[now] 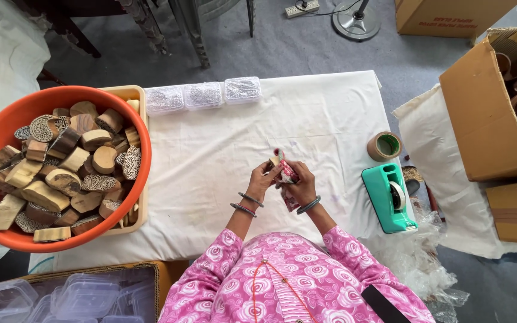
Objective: The person places a wooden stamp into a small plastic container and wraps it in bubble wrap, securing it with tape. They then pick up another wooden stamp from a large orange bowl and wipe it with a cloth.
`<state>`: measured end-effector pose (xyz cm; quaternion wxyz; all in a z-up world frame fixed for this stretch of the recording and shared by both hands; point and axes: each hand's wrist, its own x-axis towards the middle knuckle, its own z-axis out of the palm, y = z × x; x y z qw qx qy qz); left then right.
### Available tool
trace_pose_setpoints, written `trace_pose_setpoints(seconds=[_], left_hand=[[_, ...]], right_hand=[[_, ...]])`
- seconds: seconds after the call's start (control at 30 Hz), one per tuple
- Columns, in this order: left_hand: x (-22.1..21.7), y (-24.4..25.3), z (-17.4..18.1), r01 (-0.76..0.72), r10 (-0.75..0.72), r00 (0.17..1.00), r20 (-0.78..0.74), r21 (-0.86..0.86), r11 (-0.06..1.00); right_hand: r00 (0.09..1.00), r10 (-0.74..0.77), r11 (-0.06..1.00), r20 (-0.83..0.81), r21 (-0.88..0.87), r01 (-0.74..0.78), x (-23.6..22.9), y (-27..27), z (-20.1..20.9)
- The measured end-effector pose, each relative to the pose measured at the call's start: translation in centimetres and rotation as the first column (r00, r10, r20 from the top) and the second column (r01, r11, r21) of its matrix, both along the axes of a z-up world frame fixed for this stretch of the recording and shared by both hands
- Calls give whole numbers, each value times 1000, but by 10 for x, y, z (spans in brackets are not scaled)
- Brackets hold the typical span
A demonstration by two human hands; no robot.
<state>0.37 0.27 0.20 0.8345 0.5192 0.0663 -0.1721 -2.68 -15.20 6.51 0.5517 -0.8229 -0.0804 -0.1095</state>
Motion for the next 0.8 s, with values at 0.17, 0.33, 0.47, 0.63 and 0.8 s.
trace_pose_setpoints(seconds=[0.17, 0.33, 0.47, 0.63, 0.8], left_hand=[[-3, -5, 7, -50, 49, 998, -32, -22, 999], [3, -2, -14, -232, 139, 963, 232, 439, 868], [-1, -9, -42, -270, 87, 955, 284, 707, 654], [-2, -39, -91, -156, 62, 987, 152, 758, 633], [-10, -60, -76, -138, -34, 975, 221, 712, 689]], right_hand=[[991, -96, 980, -94, -181, 78, -8, -12, -49], [937, 48, 997, -346, -39, -65, -13, -37, -105], [954, 15, 890, -299, -430, -149, -17, -44, -64], [988, 126, 886, -91, -438, -153, -9, -38, -39], [971, 61, 981, -233, -164, -101, 4, -47, -59]])
